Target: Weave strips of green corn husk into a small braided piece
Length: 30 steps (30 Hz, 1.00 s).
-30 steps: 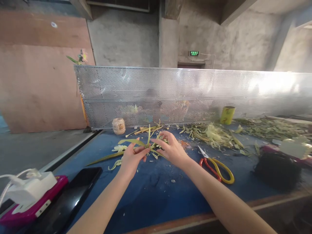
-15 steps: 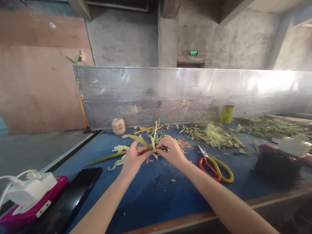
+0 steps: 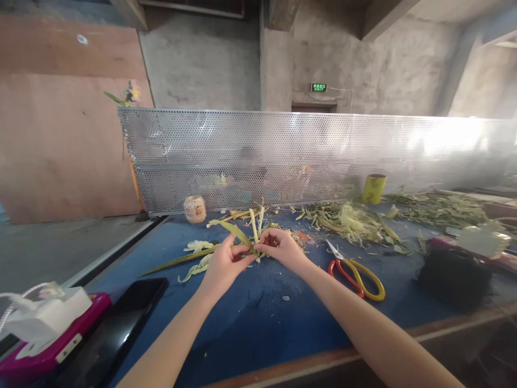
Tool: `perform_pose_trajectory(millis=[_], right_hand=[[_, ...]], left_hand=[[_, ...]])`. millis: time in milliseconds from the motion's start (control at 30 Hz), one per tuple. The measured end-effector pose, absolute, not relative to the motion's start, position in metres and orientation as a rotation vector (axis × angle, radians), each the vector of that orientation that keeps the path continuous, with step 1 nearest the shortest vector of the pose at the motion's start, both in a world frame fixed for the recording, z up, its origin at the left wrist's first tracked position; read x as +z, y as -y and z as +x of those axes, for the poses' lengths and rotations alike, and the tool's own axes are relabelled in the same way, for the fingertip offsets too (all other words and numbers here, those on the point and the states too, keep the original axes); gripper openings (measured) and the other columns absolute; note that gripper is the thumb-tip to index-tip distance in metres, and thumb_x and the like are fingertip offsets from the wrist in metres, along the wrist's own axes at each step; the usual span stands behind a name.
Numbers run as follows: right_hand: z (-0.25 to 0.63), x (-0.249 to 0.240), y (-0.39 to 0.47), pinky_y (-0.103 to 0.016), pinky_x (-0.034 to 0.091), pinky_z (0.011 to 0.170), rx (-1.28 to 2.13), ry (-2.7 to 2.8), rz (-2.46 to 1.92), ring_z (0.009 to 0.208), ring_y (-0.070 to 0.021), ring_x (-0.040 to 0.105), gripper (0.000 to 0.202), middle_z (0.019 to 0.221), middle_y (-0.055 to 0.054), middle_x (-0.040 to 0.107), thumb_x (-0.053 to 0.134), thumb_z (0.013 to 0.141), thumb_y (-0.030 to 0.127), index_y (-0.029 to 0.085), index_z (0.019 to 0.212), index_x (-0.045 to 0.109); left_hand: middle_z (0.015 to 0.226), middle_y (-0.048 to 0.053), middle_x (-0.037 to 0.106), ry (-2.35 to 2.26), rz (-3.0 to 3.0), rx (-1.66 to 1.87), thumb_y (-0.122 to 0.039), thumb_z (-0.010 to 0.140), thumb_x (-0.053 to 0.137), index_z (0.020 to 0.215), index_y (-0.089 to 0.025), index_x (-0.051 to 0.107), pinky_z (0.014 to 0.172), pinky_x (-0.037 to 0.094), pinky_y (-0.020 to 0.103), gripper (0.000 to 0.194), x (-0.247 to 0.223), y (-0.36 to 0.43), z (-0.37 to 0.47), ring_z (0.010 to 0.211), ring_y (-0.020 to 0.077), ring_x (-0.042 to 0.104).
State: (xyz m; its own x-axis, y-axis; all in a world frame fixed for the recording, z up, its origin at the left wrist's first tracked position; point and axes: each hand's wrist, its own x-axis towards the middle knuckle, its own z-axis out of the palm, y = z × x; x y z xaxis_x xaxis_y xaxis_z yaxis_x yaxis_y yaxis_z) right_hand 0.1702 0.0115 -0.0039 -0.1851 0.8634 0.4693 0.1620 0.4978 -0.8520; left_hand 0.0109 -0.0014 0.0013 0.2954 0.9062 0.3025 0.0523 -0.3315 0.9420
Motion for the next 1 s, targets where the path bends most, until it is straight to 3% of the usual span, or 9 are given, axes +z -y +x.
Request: perform_pose_trajectory(millis=[300, 533, 667, 833, 1000], right_hand=[[0.172, -0.01, -0.019, -0.022, 0.038, 0.057, 1.011, 1.578, -0.786, 0.059, -0.0077, 0.047, 0.034, 0.064, 0.005, 0.048, 0.071, 0.057, 0.029, 0.017, 0.083, 0.052], [0.169, -0.012, -0.018, -0.022, 0.037, 0.056, 0.94, 1.467, -0.778, 0.057, -0.0083, 0.047, 0.028, 0.06, 0.004, 0.051, 0.072, 0.055, 0.028, 0.016, 0.062, 0.048], [0.166, -0.012, -0.015, -0.023, 0.036, 0.055, 0.931, 1.45, -0.727, 0.053, -0.0079, 0.045, 0.028, 0.055, 0.004, 0.048, 0.068, 0.06, 0.029, 0.016, 0.054, 0.044], [0.164, -0.014, -0.013, -0.024, 0.037, 0.056, 0.862, 1.495, -0.778, 0.053, -0.0092, 0.045, 0.026, 0.053, 0.004, 0.046, 0.066, 0.061, 0.03, 0.016, 0.052, 0.045], [0.165, -0.007, -0.008, -0.023, 0.037, 0.058, 0.634, 1.663, -0.873, 0.054, -0.0098, 0.046, 0.034, 0.053, 0.001, 0.049, 0.044, 0.08, 0.033, 0.016, 0.051, 0.049]], left_hand=[[0.095, 0.009, 0.066, -0.866, 1.571, 1.15, -0.027, 0.065, 0.064, 0.135, -0.015, 0.017, 0.061, 0.042, 0.029, 0.084, -0.001, -0.001, 0.013, 0.074, 0.0176, 0.058], [0.091, 0.009, 0.067, -0.798, 1.509, 1.185, -0.021, 0.063, 0.066, 0.134, -0.014, 0.02, 0.059, 0.042, 0.026, 0.085, 0.0, 0.0, 0.014, 0.07, 0.0146, 0.059], [0.091, 0.007, 0.067, -0.727, 1.533, 1.155, -0.021, 0.065, 0.065, 0.132, -0.016, 0.025, 0.072, 0.044, 0.03, 0.078, 0.0, 0.0, 0.014, 0.083, 0.0182, 0.059], [0.085, 0.006, 0.068, -0.846, 1.547, 1.208, -0.025, 0.061, 0.069, 0.132, -0.015, 0.024, 0.071, 0.045, 0.032, 0.084, -0.003, 0.0, 0.016, 0.079, 0.0196, 0.06], [0.075, 0.003, 0.067, -0.816, 1.57, 1.222, -0.026, 0.064, 0.066, 0.129, -0.016, 0.03, 0.069, 0.044, 0.03, 0.076, -0.001, -0.001, 0.017, 0.076, 0.0184, 0.06]])
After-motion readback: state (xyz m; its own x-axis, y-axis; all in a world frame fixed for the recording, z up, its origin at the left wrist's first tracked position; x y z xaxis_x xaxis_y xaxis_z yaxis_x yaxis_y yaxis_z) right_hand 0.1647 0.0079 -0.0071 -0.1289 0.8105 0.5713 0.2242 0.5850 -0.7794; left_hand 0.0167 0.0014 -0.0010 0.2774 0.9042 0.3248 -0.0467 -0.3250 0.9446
